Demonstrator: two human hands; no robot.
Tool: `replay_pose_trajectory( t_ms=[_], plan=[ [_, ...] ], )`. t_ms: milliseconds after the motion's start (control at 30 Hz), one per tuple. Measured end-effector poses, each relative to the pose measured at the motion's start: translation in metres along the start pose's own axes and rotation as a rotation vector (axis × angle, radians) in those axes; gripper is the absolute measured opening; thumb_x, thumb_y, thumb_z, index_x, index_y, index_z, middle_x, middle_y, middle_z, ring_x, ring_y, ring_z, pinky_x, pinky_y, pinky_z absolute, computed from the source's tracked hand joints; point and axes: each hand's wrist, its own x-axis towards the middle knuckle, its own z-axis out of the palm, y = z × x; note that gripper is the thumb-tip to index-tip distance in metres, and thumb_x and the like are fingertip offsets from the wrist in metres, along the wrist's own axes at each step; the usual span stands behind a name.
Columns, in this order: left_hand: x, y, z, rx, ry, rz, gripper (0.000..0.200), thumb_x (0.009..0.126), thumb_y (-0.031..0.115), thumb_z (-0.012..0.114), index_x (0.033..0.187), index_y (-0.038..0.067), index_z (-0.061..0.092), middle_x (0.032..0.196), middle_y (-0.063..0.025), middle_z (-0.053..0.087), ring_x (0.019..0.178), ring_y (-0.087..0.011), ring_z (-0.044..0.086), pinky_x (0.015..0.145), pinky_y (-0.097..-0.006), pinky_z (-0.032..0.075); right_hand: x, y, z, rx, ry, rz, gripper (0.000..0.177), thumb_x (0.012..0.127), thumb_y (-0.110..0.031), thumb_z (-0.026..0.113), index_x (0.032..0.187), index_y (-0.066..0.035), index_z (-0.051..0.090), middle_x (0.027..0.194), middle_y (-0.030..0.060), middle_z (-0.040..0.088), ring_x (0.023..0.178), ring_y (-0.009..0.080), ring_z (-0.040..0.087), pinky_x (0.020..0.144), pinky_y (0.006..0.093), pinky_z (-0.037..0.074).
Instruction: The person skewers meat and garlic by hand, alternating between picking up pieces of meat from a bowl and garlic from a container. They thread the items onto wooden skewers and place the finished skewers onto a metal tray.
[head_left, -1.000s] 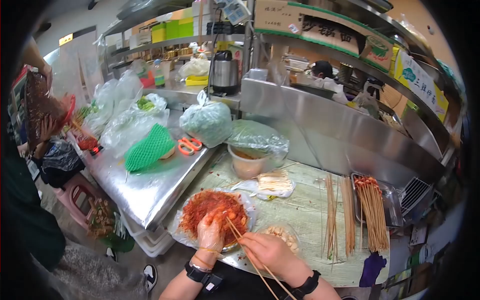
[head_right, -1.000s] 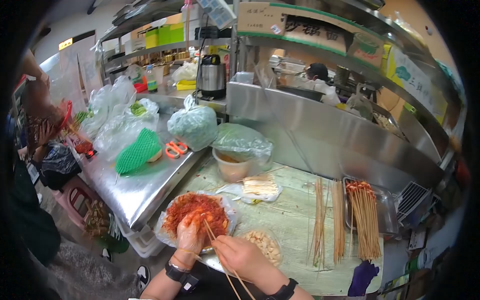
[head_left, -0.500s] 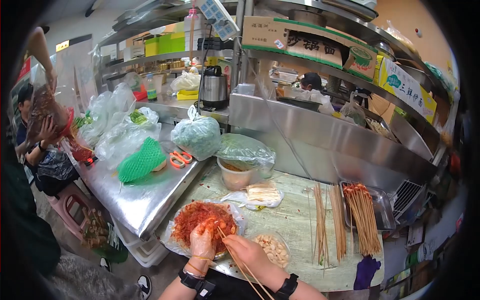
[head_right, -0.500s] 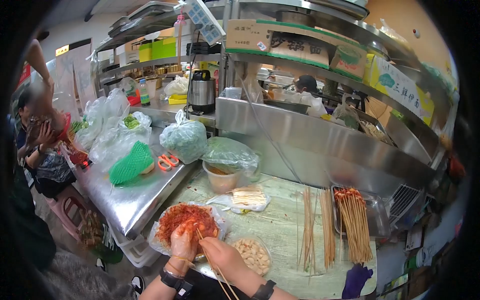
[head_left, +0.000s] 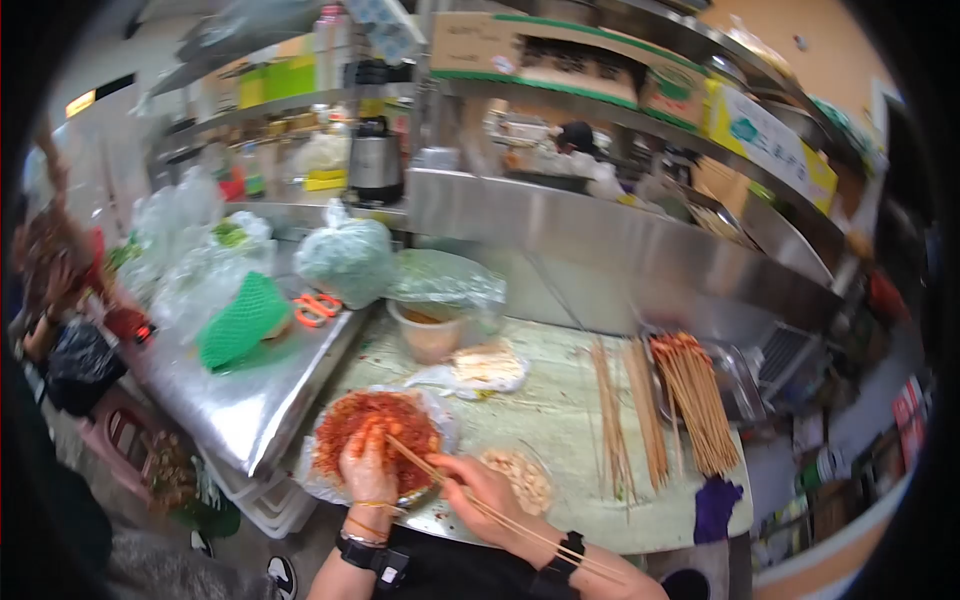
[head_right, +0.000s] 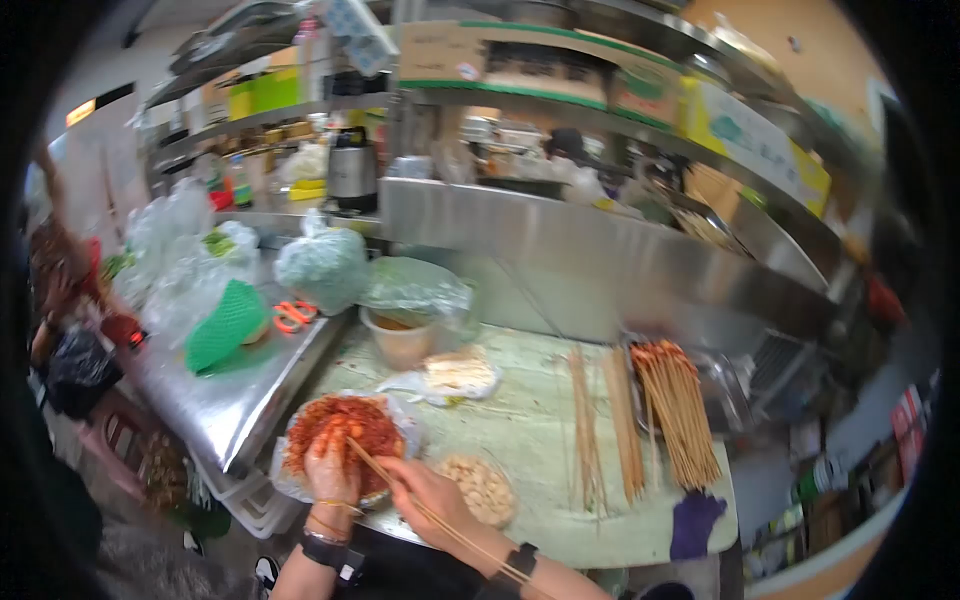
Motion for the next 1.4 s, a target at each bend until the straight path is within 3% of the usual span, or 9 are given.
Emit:
replay_pose_trajectory(
  t_ms=[233, 433, 500, 600, 700, 1067, 1233, 1300, 1400],
  plan=[
    [0.006, -0.006, -0.008, 0.036, -0.103, 0.009, 0.021, 0.092, 0.004, 0.051, 0.112, -0.001, 0.055, 0.107, -0.0109, 0.061, 0.093, -0.0194, 0.062, 0.08, -0.0314, 0.054, 0.001, 0.019, 0.008, 0.003, -0.026, -0.187, 0.021, 0.087, -0.006, 0.051, 0.109, -0.004, 0.053, 0.094, 0.013, 0.057, 0.084, 0.0285, 0.059, 0.07, 0.0347, 0.048],
    [0.006, 0.0, -0.012, 0.022, -0.121, -0.004, 0.033, 0.094, 0.012, 0.051, 0.125, 0.0, 0.047, 0.116, -0.0123, 0.058, 0.102, -0.0211, 0.059, 0.082, -0.0307, 0.052, -0.007, 0.017, -0.03, 0.192, -0.044, 0.05, 0.018, 0.086, -0.015, 0.061, 0.098, -0.002, 0.061, 0.096, 0.0066, 0.061, 0.088, 0.0146, 0.06, 0.075, 0.0289, 0.049],
    [-0.003, 0.006, -0.002, 0.02, -0.204, 0.017, 0.042, 0.094, 0.014, 0.05, 0.134, 0.004, 0.04, 0.125, -0.0131, 0.053, 0.11, -0.0225, 0.055, 0.085, -0.0308, 0.049, -0.016, 0.022, -0.06, 0.649, 0.097, 0.358, 0.017, 0.087, -0.014, 0.06, 0.095, 0.0, 0.062, 0.102, 0.0086, 0.062, 0.092, 0.0163, 0.061, 0.08, 0.0299, 0.05],
    [-0.003, 0.014, 0.006, 0.179, -0.202, 0.045, 0.047, 0.096, 0.019, 0.046, 0.14, 0.012, 0.035, 0.139, -0.012, 0.04, 0.121, -0.0214, 0.045, 0.09, -0.0286, 0.043, -0.032, 0.051, -0.122, 0.502, 0.423, 0.21, 0.02, 0.091, -0.011, 0.052, 0.103, 0.002, 0.06, 0.107, 0.0114, 0.062, 0.094, 0.0191, 0.062, 0.084, 0.0314, 0.05],
    [0.005, 0.016, 0.0, 0.225, -0.218, 0.169, 0.044, 0.096, 0.016, 0.047, 0.138, 0.006, 0.037, 0.134, -0.0117, 0.046, 0.117, -0.0221, 0.048, 0.093, -0.0325, 0.043, -0.032, 0.063, -0.196, 0.457, 0.771, 0.157, 0.027, 0.095, -0.014, 0.045, 0.116, 0.0, 0.055, 0.108, 0.0108, 0.06, 0.099, 0.0202, 0.06, 0.087, 0.0322, 0.048],
    [0.006, 0.013, -0.008, 0.329, -0.164, 0.116, 0.033, 0.095, 0.014, 0.048, 0.125, 0.0, 0.049, 0.125, -0.0118, 0.053, 0.11, -0.0221, 0.054, 0.091, -0.0343, 0.046, -0.015, 0.221, -0.334, 0.673, 1.282, 0.321, 0.044, 0.095, -0.03, 0.046, 0.129, -0.002, 0.042, 0.127, 0.0156, 0.049, 0.109, 0.0242, 0.054, 0.088, 0.0342, 0.045],
    [0.017, 0.008, -0.03, 0.513, -0.171, 0.208, 0.033, 0.096, 0.015, 0.047, 0.125, 0.001, 0.047, 0.12, -0.013, 0.056, 0.107, -0.0249, 0.057, 0.092, -0.0371, 0.048, -0.022, 0.193, -0.303, 0.81, 1.119, 0.478, 0.029, 0.094, -0.022, 0.05, 0.113, -0.001, 0.054, 0.095, 0.0099, 0.065, 0.083, 0.0154, 0.063, 0.069, 0.0265, 0.051],
    [0.008, 0.01, -0.018, 0.328, -0.22, 0.134, 0.031, 0.096, 0.014, 0.047, 0.124, 0.0, 0.048, 0.12, -0.0129, 0.056, 0.107, -0.024, 0.057, 0.092, -0.0357, 0.048, -0.014, 0.172, -0.282, 0.28, 0.576, 0.668, 0.018, 0.089, -0.016, 0.056, 0.096, 0.0, 0.063, 0.081, 0.0065, 0.066, 0.066, 0.0128, 0.063, 0.056, 0.0227, 0.049],
    [0.004, 0.014, -0.012, 0.33, -0.189, 0.104, 0.029, 0.096, 0.011, 0.048, 0.121, -0.004, 0.05, 0.119, -0.0121, 0.056, 0.106, -0.0193, 0.056, 0.092, -0.0318, 0.046, -0.007, 0.176, -0.256, -0.577, 0.206, 0.882, 0.019, 0.077, -0.014, 0.068, 0.08, 0.005, 0.066, 0.072, 0.0116, 0.066, 0.057, 0.0153, 0.064, 0.052, 0.0268, 0.05]
  ],
)
